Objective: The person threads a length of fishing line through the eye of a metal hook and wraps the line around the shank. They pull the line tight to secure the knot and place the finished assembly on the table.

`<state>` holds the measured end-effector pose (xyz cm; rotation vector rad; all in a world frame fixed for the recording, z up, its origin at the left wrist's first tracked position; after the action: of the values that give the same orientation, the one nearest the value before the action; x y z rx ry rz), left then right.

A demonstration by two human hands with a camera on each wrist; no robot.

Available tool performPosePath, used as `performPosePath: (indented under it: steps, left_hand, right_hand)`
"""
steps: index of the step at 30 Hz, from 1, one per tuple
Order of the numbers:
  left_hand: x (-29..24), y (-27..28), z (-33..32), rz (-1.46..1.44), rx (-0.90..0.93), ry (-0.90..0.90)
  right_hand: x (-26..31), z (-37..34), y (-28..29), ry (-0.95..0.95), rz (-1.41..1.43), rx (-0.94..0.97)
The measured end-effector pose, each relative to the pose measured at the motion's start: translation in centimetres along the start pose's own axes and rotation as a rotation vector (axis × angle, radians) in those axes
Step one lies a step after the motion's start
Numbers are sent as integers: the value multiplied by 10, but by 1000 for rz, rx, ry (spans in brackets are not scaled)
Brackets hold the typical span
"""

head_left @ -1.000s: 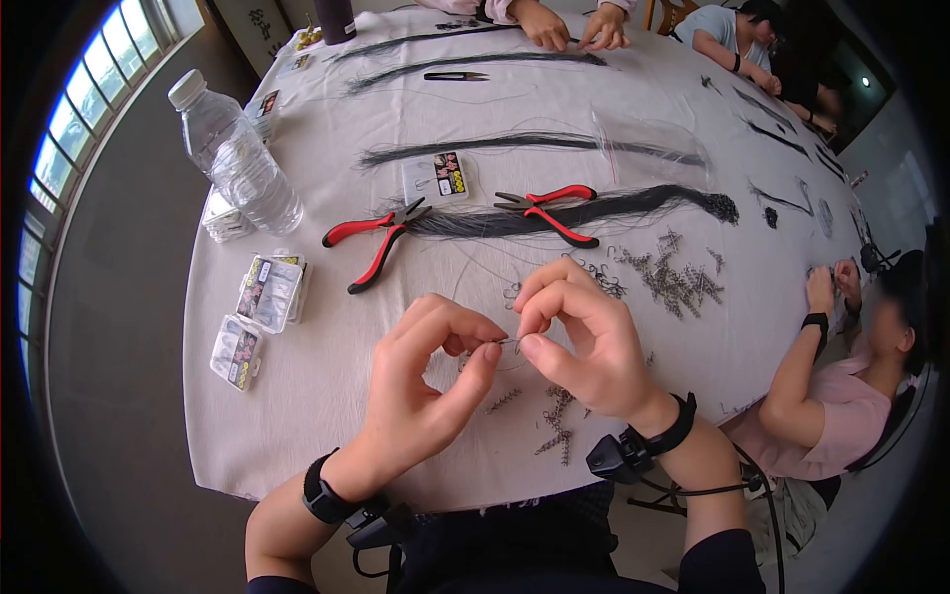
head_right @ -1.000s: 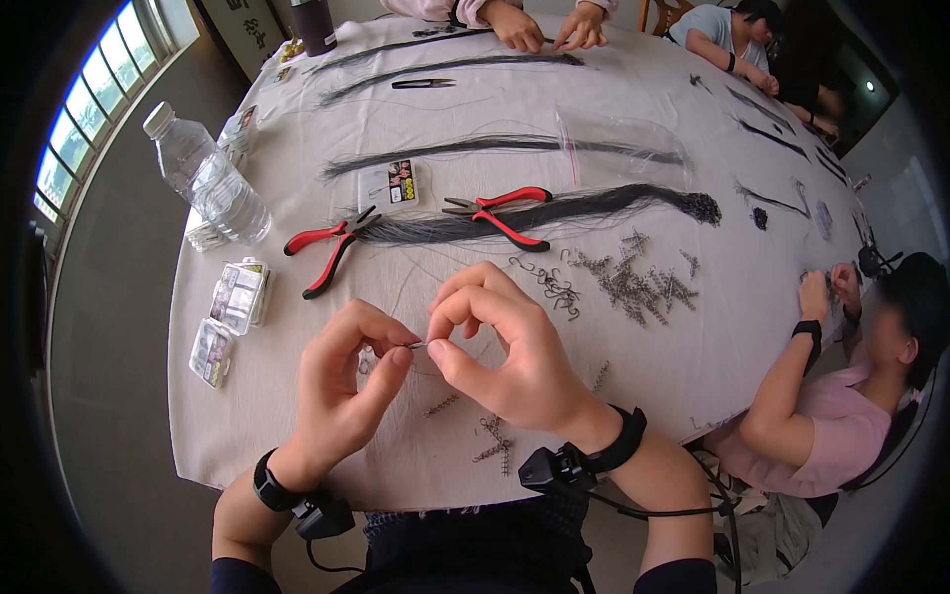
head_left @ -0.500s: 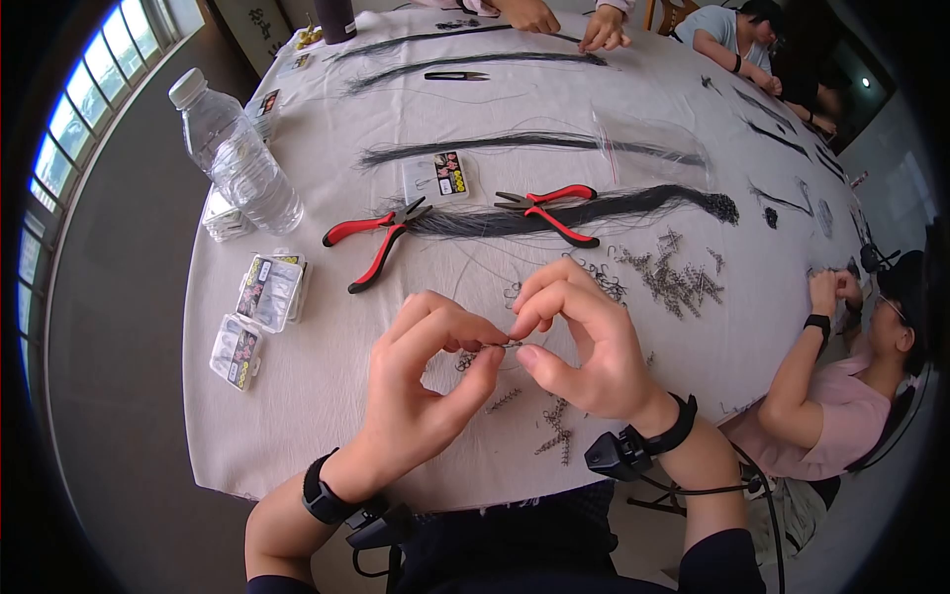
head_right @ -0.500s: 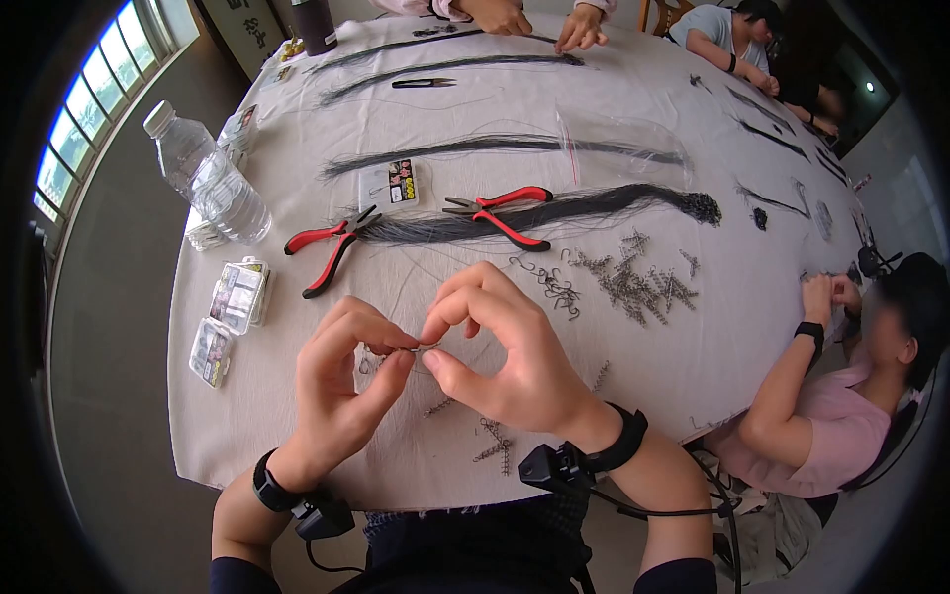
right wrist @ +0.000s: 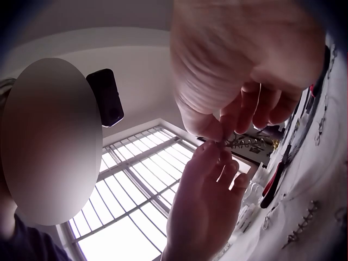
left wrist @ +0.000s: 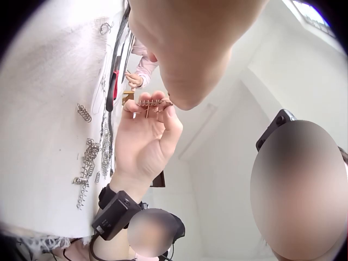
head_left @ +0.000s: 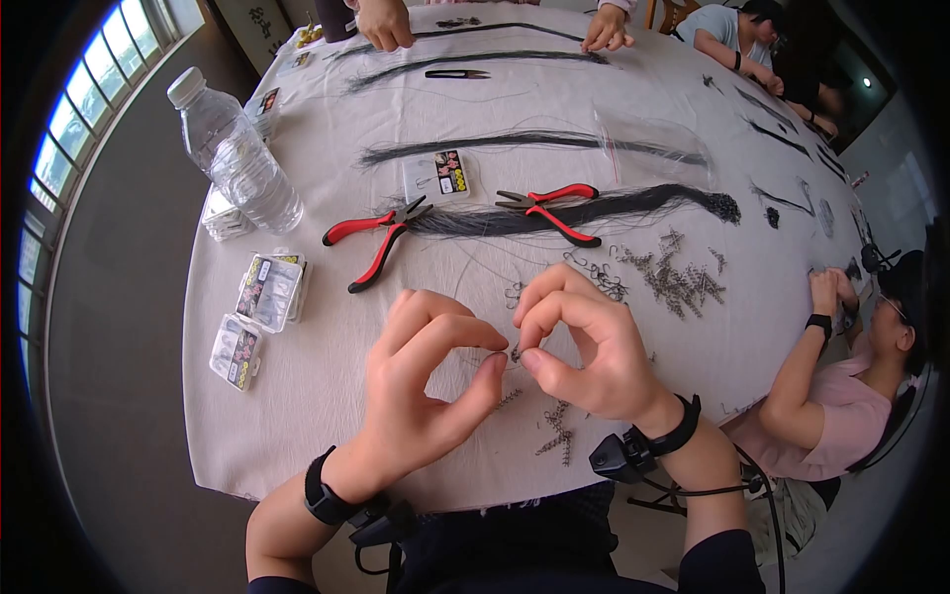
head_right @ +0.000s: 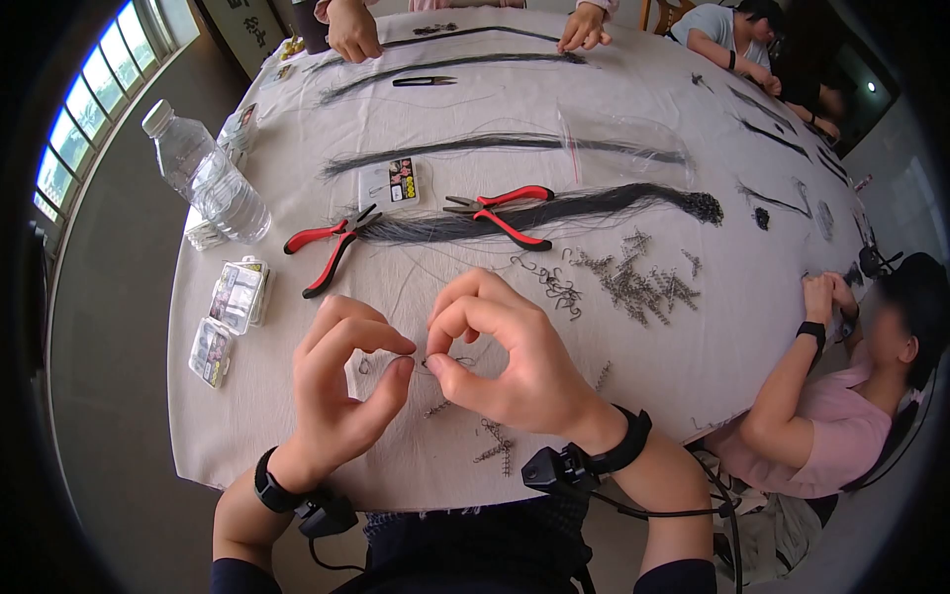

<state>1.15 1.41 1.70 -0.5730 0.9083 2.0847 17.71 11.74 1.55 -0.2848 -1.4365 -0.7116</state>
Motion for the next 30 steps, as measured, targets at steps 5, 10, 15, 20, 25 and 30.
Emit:
performPosePath:
  steps: [5,10,15,20,25,30]
  left_hand:
    - [-2,1,2,88,2,-102]
    - [-4,1,3,122,25,-141]
    - [-3,0,2,135,22,-172]
    - [-4,-1,2,198,5,-211]
    - [-5,-1,1,237,3,-238]
    - [-7,-3,0,328,-20,-323]
  right_hand:
    - [1,-1,-1,16,-51,10]
    - [2,0,-1,32,-61,-7]
    - [2,0,-2,40,-72,-16]
    - [3,0,-3,74,-115,-34]
    - [4,0,-4,68,-108,-52]
    - [-2,-1,-2,-31,-16,-14]
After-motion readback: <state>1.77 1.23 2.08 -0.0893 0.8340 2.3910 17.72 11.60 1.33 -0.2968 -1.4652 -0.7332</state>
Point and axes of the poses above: each hand's wrist, its own z-axis towards the middle knuckle, its own y-axis out of the back of the hand, x = y × z, the point moved 2 cm from there along z, towards the middle knuckle, and after that the axes turned 7 degrees about -y, right-handed, at the moved point
